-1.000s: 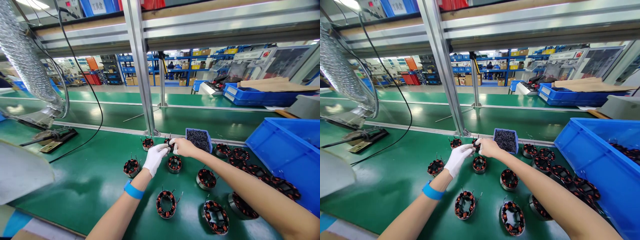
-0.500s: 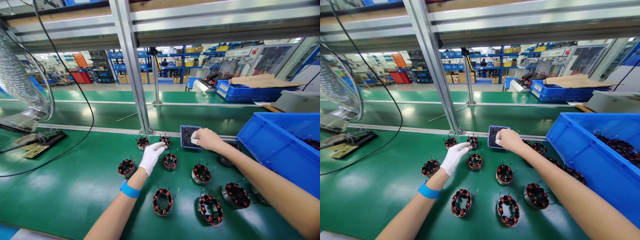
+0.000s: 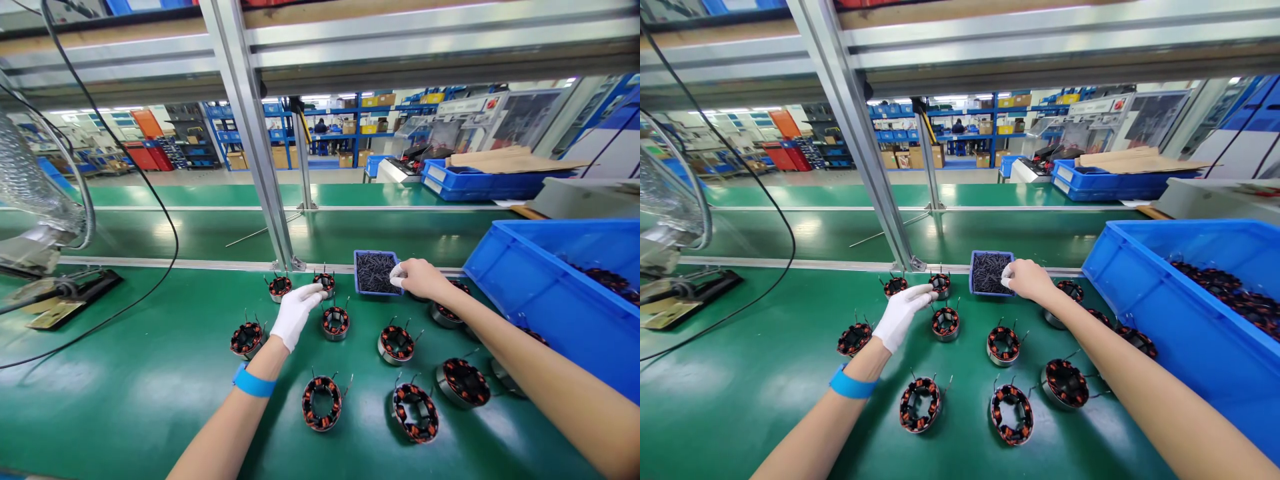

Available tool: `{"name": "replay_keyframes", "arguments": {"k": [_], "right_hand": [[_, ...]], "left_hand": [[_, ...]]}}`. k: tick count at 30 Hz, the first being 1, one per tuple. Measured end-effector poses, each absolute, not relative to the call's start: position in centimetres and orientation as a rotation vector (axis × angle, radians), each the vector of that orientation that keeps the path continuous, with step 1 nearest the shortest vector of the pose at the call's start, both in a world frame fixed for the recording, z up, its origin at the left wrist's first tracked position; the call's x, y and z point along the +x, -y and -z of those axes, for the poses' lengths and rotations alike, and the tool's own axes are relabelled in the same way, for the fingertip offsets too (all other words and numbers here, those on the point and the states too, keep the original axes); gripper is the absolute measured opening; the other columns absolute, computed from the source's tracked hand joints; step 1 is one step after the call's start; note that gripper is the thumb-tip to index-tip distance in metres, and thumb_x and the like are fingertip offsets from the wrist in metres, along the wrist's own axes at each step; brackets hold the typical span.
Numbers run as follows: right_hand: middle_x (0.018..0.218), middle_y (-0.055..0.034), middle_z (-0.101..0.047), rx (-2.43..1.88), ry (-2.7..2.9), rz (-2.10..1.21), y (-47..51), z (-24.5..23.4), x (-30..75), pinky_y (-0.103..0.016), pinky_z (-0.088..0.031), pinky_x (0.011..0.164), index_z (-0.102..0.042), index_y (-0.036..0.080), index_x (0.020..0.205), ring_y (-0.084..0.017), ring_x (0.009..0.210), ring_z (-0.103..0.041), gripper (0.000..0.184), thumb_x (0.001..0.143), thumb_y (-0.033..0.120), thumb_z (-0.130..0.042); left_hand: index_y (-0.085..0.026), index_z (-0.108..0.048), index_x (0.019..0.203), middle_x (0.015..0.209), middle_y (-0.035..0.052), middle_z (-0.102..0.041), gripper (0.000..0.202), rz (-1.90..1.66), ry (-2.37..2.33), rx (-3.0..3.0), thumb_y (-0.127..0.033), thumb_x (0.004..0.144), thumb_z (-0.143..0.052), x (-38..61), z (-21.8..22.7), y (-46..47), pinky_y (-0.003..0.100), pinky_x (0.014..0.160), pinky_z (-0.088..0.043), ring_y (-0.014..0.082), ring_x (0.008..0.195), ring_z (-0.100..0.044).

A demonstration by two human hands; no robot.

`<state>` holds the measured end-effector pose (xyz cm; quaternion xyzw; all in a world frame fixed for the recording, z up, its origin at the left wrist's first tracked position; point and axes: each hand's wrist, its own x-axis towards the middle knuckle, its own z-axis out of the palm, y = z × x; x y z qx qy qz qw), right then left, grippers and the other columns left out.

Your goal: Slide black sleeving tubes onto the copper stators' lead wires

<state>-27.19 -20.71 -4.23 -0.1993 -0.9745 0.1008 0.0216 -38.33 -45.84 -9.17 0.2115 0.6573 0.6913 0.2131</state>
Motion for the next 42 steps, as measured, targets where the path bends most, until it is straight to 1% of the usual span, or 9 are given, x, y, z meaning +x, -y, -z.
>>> {"name": "replay_keyframes", "arguments": {"k": [11, 18, 21, 24, 28, 31, 36, 40, 42], "right_hand": [[0.065, -0.0066, -0.065, -0.647, 3.159, -0.248, 21.8, 3.6, -26.1, -0.022, -0.037, 0.051, -0.068, 0.016, 0.068, -0.019, 0.064, -0.060, 0.014, 0.065, 0.015, -0.055], [0.067, -0.0106, -0.066, -0.610, 3.244, -0.181, 21.8, 4.5, -25.2, -0.023, -0.039, 0.051, -0.070, 0.012, 0.072, -0.021, 0.064, -0.061, 0.019, 0.065, 0.012, -0.052], [0.072, -0.0075, -0.067, -0.491, 3.289, -0.186, 21.6, 5.2, -24.7, -0.021, -0.041, 0.057, -0.070, 0.015, 0.082, -0.018, 0.067, -0.062, 0.027, 0.066, 0.008, -0.049], [0.078, -0.0059, -0.067, -0.354, 3.328, -0.168, 21.3, 6.1, -24.3, -0.019, -0.042, 0.061, -0.065, 0.018, 0.101, -0.017, 0.071, -0.062, 0.039, 0.069, 0.005, -0.047], [0.090, -0.0104, -0.065, -0.189, 3.367, -0.056, 21.2, 7.8, -24.0, -0.024, -0.043, 0.063, -0.051, 0.021, 0.120, -0.021, 0.079, -0.062, 0.050, 0.073, 0.006, -0.048], [0.093, -0.0143, -0.064, -0.087, 3.374, 0.048, 21.2, 8.9, -24.4, -0.028, -0.044, 0.064, -0.044, 0.019, 0.126, -0.026, 0.081, -0.061, 0.052, 0.075, 0.009, -0.049], [0.084, -0.0145, -0.065, -0.021, 3.352, 0.174, 21.7, 9.9, -25.3, -0.029, -0.044, 0.062, -0.055, 0.014, 0.109, -0.026, 0.076, -0.062, 0.032, 0.079, 0.011, -0.048], [0.077, -0.0134, -0.065, -0.004, 3.315, 0.209, 21.8, 10.0, -25.4, -0.028, -0.042, 0.061, -0.061, 0.014, 0.091, -0.026, 0.074, -0.062, 0.018, 0.080, 0.014, -0.048], [0.075, -0.0127, -0.065, 0.019, 3.306, 0.191, 21.8, 10.1, -25.5, -0.028, -0.041, 0.061, -0.062, 0.014, 0.079, -0.026, 0.073, -0.062, 0.016, 0.079, 0.013, -0.047]], "left_hand": [[-0.012, -0.061, 0.096, 0.088, 0.0070, -0.068, 0.032, -1.865, -1.896, 0.660, -0.026, 0.068, -0.062, -38.4, 9.2, 45.7, 0.034, 0.089, -0.045, 0.0207, 0.090, -0.061], [-0.012, -0.062, 0.096, 0.088, 0.0060, -0.068, 0.032, -1.819, -2.003, 0.733, -0.027, 0.068, -0.061, -38.2, 8.9, 45.7, 0.034, 0.090, -0.044, 0.0205, 0.089, -0.061], [-0.015, -0.063, 0.097, 0.087, 0.0040, -0.068, 0.033, -1.807, -2.077, 0.758, -0.026, 0.066, -0.063, -37.8, 9.0, 45.8, 0.035, 0.094, -0.040, 0.0206, 0.089, -0.061], [-0.017, -0.061, 0.103, 0.086, 0.0031, -0.068, 0.039, -1.811, -2.101, 0.730, -0.023, 0.065, -0.063, -37.4, 9.4, 46.0, 0.036, 0.093, -0.041, 0.0206, 0.090, -0.061], [-0.014, -0.056, 0.110, 0.089, 0.0060, -0.068, 0.045, -1.832, -2.031, 0.650, -0.024, 0.067, -0.063, -37.1, 10.4, 46.1, 0.035, 0.088, -0.045, 0.0213, 0.093, -0.060], [-0.011, -0.053, 0.112, 0.092, 0.0087, -0.067, 0.048, -1.852, -1.964, 0.608, -0.024, 0.067, -0.063, -37.0, 11.2, 46.1, 0.035, 0.088, -0.046, 0.0214, 0.094, -0.059], [-0.008, -0.054, 0.110, 0.095, 0.0116, -0.066, 0.047, -1.869, -1.913, 0.607, -0.026, 0.067, -0.063, -37.1, 12.0, 46.2, 0.036, 0.089, -0.045, 0.0216, 0.095, -0.059], [-0.011, -0.056, 0.108, 0.100, 0.0100, -0.064, 0.051, -1.849, -1.944, 0.652, -0.026, 0.061, -0.067, -37.5, 12.0, 46.4, 0.034, 0.084, -0.047, 0.0220, 0.094, -0.059], [-0.013, -0.060, 0.102, 0.098, 0.0086, -0.065, 0.045, -1.844, -2.014, 0.657, -0.030, 0.061, -0.068, -37.7, 11.9, 46.4, 0.034, 0.082, -0.047, 0.0218, 0.091, -0.059]]}}
